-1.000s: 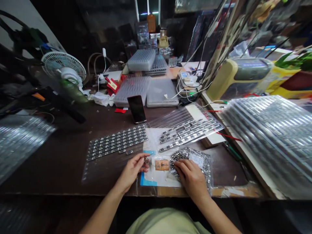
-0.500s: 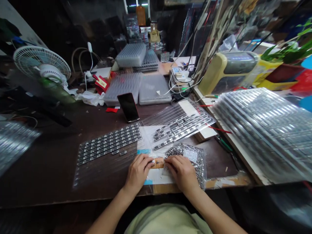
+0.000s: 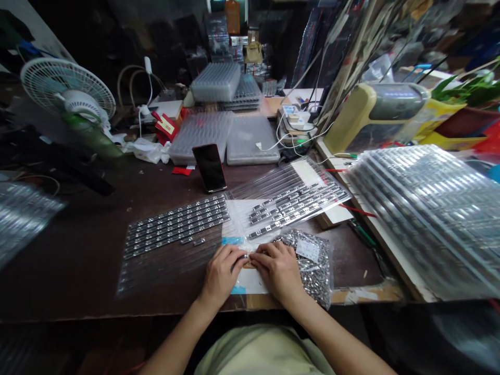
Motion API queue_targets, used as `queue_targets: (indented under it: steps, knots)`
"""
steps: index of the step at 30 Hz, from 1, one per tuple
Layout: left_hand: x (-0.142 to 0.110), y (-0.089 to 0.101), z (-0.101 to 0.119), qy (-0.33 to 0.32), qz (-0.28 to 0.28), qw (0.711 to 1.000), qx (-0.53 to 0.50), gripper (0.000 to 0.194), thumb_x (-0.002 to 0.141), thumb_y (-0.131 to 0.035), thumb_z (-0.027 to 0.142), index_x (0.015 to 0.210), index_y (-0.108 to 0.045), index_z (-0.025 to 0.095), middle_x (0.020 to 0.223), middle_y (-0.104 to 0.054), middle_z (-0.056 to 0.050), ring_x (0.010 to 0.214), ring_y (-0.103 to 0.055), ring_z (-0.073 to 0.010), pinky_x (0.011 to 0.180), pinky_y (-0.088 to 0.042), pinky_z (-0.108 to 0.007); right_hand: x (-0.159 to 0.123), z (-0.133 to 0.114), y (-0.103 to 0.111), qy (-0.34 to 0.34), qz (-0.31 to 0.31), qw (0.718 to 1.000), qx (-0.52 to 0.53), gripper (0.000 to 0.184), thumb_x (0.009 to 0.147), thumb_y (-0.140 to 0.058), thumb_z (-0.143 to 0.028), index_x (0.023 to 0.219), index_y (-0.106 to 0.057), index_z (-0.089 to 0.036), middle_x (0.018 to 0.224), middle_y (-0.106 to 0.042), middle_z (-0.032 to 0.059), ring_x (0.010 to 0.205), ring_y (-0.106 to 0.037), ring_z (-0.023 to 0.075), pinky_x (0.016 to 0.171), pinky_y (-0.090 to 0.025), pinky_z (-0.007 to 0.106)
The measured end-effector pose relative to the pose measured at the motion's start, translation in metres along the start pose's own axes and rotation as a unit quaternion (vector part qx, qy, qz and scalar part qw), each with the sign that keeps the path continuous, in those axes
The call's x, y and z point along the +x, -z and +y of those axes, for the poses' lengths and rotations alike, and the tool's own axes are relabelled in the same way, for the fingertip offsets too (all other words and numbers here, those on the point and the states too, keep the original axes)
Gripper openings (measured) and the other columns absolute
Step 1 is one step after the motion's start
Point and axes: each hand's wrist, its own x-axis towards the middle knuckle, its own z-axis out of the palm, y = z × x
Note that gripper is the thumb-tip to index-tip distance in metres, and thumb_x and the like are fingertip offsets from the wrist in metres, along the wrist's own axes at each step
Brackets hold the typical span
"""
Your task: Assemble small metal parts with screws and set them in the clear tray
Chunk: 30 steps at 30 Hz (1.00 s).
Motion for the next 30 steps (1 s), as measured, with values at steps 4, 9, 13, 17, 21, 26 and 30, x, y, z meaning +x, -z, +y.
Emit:
queue_targets:
  steps: [4,9,13,17,21,26,30]
  knots:
    - [0.000,-0.001,0.000,-0.006,0.004,1.000,0.003,0.015,0.089,-0.052,0.025,0.095,-0.066,0.020,0.084,-0.063,-0.006,0.084,-0.059,-0.0182,0.076,-0.049,-0.031,-0.003,0.017,0.015,0.001,0.006,0.999,-0.053,0.019,0.087,-0.059,-0.031,0.104,-0.066,-0.028,0.100,-0.065,0.0027,0.089,-0.048,0.0186,0.072,-0.031,0.033]
    - [-0.001,0.000,-0.001,-0.001,0.008,1.000,-0.004,0.016,0.089,-0.053,0.025,0.094,-0.067,0.020,0.083,-0.063,-0.005,0.083,-0.060,-0.0181,0.075,-0.050,-0.030,-0.011,0.033,0.020,0.033,-0.011,0.995,-0.097,0.011,0.088,-0.056,-0.031,0.091,-0.066,-0.026,0.085,-0.064,0.0028,0.082,-0.048,0.0184,0.070,-0.030,0.033]
    - [0.001,0.001,0.001,0.024,0.001,0.999,-0.035,0.015,0.087,-0.055,0.023,0.095,-0.068,0.021,0.086,-0.064,-0.005,0.083,-0.062,-0.0175,0.075,-0.051,-0.029,-0.013,0.031,0.017,0.023,-0.019,0.994,-0.106,0.014,0.089,-0.055,-0.026,0.079,-0.063,-0.024,0.078,-0.062,0.0021,0.076,-0.047,0.0181,0.067,-0.029,0.032]
    - [0.003,0.000,0.007,0.038,-0.017,0.997,-0.064,0.016,0.087,-0.055,0.022,0.096,-0.069,0.021,0.088,-0.064,-0.004,0.084,-0.062,-0.0163,0.078,-0.051,-0.028,-0.012,0.030,0.018,0.012,-0.003,0.999,-0.053,0.017,0.092,-0.050,-0.027,0.082,-0.063,-0.022,0.084,-0.063,0.0035,0.079,-0.049,0.0177,0.067,-0.032,0.031]
    - [0.005,-0.003,0.012,0.033,-0.025,0.998,-0.054,0.015,0.087,-0.056,0.022,0.096,-0.068,0.021,0.088,-0.063,-0.004,0.083,-0.061,-0.0163,0.078,-0.050,-0.028,-0.012,0.030,0.018,-0.016,0.032,0.999,0.010,0.019,0.094,-0.045,-0.025,0.085,-0.062,-0.020,0.082,-0.062,0.0041,0.079,-0.052,0.0165,0.069,-0.037,0.029]
    - [0.005,-0.004,0.014,0.018,-0.027,0.999,-0.028,0.014,0.086,-0.057,0.022,0.094,-0.069,0.022,0.084,-0.063,-0.004,0.080,-0.060,-0.0159,0.074,-0.050,-0.026,-0.013,0.032,0.017,-0.035,0.047,0.998,0.038,0.014,0.092,-0.046,-0.020,0.087,-0.059,-0.018,0.079,-0.062,0.0038,0.077,-0.053,0.0166,0.070,-0.039,0.029]
    - [0.005,-0.005,0.015,-0.005,-0.032,0.999,-0.009,0.016,0.087,-0.056,0.022,0.096,-0.069,0.021,0.084,-0.063,-0.004,0.080,-0.059,-0.0159,0.074,-0.050,-0.027,-0.015,0.034,0.017,-0.013,0.050,0.998,0.032,0.020,0.093,-0.043,-0.018,0.104,-0.060,-0.019,0.092,-0.065,0.0061,0.084,-0.056,0.0176,0.073,-0.042,0.030]
